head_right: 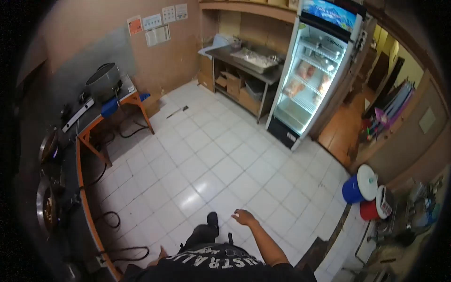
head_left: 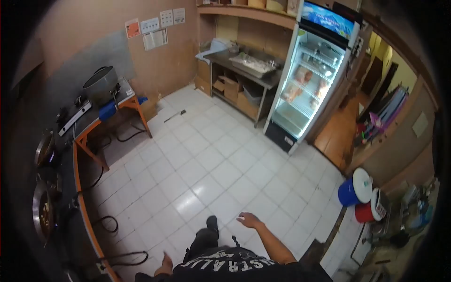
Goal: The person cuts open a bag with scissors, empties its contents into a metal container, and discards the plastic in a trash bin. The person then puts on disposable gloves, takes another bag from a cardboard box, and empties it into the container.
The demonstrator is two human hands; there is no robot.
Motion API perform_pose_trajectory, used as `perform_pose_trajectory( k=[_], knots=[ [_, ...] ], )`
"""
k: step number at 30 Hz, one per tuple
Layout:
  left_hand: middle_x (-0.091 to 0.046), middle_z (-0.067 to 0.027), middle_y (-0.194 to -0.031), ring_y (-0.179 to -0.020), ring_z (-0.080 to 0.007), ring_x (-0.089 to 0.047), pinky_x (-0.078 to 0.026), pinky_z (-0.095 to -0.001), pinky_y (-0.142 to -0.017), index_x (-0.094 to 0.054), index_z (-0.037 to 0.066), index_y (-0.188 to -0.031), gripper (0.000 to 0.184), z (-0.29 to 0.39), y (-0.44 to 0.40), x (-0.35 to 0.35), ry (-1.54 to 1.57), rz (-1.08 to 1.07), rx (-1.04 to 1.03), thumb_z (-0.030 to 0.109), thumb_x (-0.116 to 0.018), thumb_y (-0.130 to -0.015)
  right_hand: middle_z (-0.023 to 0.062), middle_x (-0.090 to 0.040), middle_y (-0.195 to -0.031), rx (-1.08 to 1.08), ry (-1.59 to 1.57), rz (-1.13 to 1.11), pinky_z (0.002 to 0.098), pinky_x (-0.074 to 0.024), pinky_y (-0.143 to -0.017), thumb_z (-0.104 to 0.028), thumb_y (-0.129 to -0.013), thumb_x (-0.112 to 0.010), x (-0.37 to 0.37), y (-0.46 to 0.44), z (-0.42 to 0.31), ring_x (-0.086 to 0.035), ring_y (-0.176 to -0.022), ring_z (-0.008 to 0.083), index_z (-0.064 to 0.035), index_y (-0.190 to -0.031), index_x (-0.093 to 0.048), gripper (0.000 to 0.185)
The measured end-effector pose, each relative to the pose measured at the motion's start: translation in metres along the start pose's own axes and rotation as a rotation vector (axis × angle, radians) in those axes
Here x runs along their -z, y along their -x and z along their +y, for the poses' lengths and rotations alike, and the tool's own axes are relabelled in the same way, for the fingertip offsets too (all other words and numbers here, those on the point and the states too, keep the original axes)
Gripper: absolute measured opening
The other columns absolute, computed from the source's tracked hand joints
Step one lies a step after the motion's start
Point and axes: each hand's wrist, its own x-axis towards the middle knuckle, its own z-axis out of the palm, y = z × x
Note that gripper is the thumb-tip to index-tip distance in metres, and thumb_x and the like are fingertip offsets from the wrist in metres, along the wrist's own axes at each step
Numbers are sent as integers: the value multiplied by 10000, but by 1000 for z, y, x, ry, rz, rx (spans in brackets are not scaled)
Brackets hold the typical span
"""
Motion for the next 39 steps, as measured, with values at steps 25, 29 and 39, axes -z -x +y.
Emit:
perform_pose_trajectory(
  k=[25, 29, 39],
  knots=[
    [-640, -179, -966, -854, -321, -622, -525, -410, -722, -622, 23, -972, 171, 779, -160, -302, -339, 140, -1308, 104, -585, -825, 106, -670, -886, -735, -357, -352, 380, -548, -621, -418, -933, -578, 184, -497, 258, -653, -723, 226, -128, -959, -699, 315],
    [-661, -175, -882, -745, -274, -645, -498, -412, -599, -666, 66, -867, 174, 722, -194, -239, -27, -562, -509, 233, -622, -845, 123, -706, -910, 12, 90, 76, 369, -543, -719, -383, -932, -567, 301, -680, 214, -683, -822, 278, -54, -933, -683, 349],
    [-684, -171, -836, -742, -289, -671, -529, -406, -628, -701, 94, -882, 228, 860, -185, -289, -137, -197, -35, 294, -592, -861, 99, -719, -1020, 125, -321, 15, 337, -542, -837, -299, -953, -621, 524, -899, 48, -676, -932, 193, -59, -1071, -693, 276]
  ],
)
